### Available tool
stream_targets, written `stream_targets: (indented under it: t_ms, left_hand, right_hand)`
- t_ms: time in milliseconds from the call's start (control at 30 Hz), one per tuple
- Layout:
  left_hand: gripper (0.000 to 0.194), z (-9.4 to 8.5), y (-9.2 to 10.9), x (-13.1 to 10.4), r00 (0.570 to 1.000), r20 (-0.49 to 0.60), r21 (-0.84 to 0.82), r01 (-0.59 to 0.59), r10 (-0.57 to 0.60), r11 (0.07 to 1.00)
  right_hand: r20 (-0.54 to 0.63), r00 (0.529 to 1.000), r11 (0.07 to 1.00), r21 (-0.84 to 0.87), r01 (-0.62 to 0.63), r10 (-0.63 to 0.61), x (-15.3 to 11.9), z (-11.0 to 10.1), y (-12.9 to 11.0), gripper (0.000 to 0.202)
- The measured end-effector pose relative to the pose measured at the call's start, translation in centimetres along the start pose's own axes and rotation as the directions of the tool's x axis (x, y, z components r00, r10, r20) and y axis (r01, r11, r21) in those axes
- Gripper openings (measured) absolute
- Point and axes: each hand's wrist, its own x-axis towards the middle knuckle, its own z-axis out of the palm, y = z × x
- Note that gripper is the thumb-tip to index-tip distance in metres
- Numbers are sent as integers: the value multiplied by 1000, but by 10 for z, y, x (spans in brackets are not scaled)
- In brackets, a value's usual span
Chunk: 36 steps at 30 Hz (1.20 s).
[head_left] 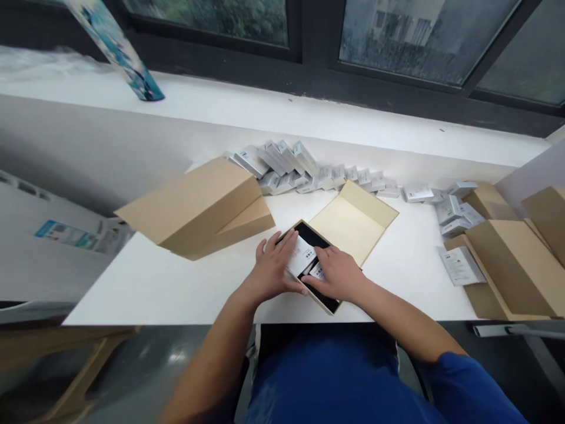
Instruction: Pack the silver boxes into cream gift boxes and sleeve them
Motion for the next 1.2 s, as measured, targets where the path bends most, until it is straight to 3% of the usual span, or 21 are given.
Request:
stream_targets:
  t_ms: [167, 267, 333, 400, 467, 500, 600, 733, 800, 900, 967, 1067, 1200]
  left_hand:
    - [164, 9, -11, -1, 998, -50, -46, -42, 40, 998]
    - [165, 16, -7, -1, 997, -75, -68, -21, 16, 997]
    - [167, 19, 1, -1, 998, -69, -102, 6, -13, 995]
    - [168, 21, 10, -2, 999, -43, -115, 19, -24, 993]
    - [164, 24, 16, -3, 1000, -22, -71, 9, -11, 997]
    - [163, 25, 18, -4, 1000, -13, -57, 9, -10, 998]
    - [162, 27, 22, -7, 1000, -12, -39, 21, -21, 999]
    - [163, 31, 25, -9, 995, -102, -168, -2, -16, 986]
    - [162, 33, 25, -10, 990, -143, -247, -22, -13, 969]
    - [160, 36, 19, -13, 982, -184, -300, -21, -36, 954]
    - [151, 38, 13, -15, 977, -213, -286, -34, -29, 958]
    - [123, 44, 9, -16, 961, -277, -267, -62, -15, 962]
    - [101, 59, 25, -22, 929, -358, -345, -37, -95, 938]
  right_hand:
    - [-90, 985, 973, 166, 159, -146, -28, -8, 27, 80]
    - [-365, 931, 952, 280, 123, -13, -36, -15, 68, 66]
    - [-562, 800, 918, 394, 39, 208, -34, -13, 109, 61]
    - [-651, 591, 833, 550, -64, 476, -24, -1, 154, 69]
    - [-585, 431, 695, 702, -155, 687, -10, 20, 194, 82]
    - [-503, 403, 608, 770, -192, 765, -2, 31, 209, 91]
    - [-371, 406, 475, 858, -193, 835, 18, 55, 238, 108]
    - [-365, 431, 454, 882, -124, 825, 33, 61, 251, 111]
    - [-371, 436, 440, 896, -64, 820, 36, 61, 254, 104]
    - [-380, 459, 396, 916, 66, 803, 36, 63, 254, 76]
    - [-378, 465, 350, 925, 147, 801, 36, 64, 253, 56]
    - [-348, 456, 267, 935, 234, 819, 34, 64, 253, 40]
    - [-344, 451, 181, 913, 365, 824, 22, 57, 254, 50]
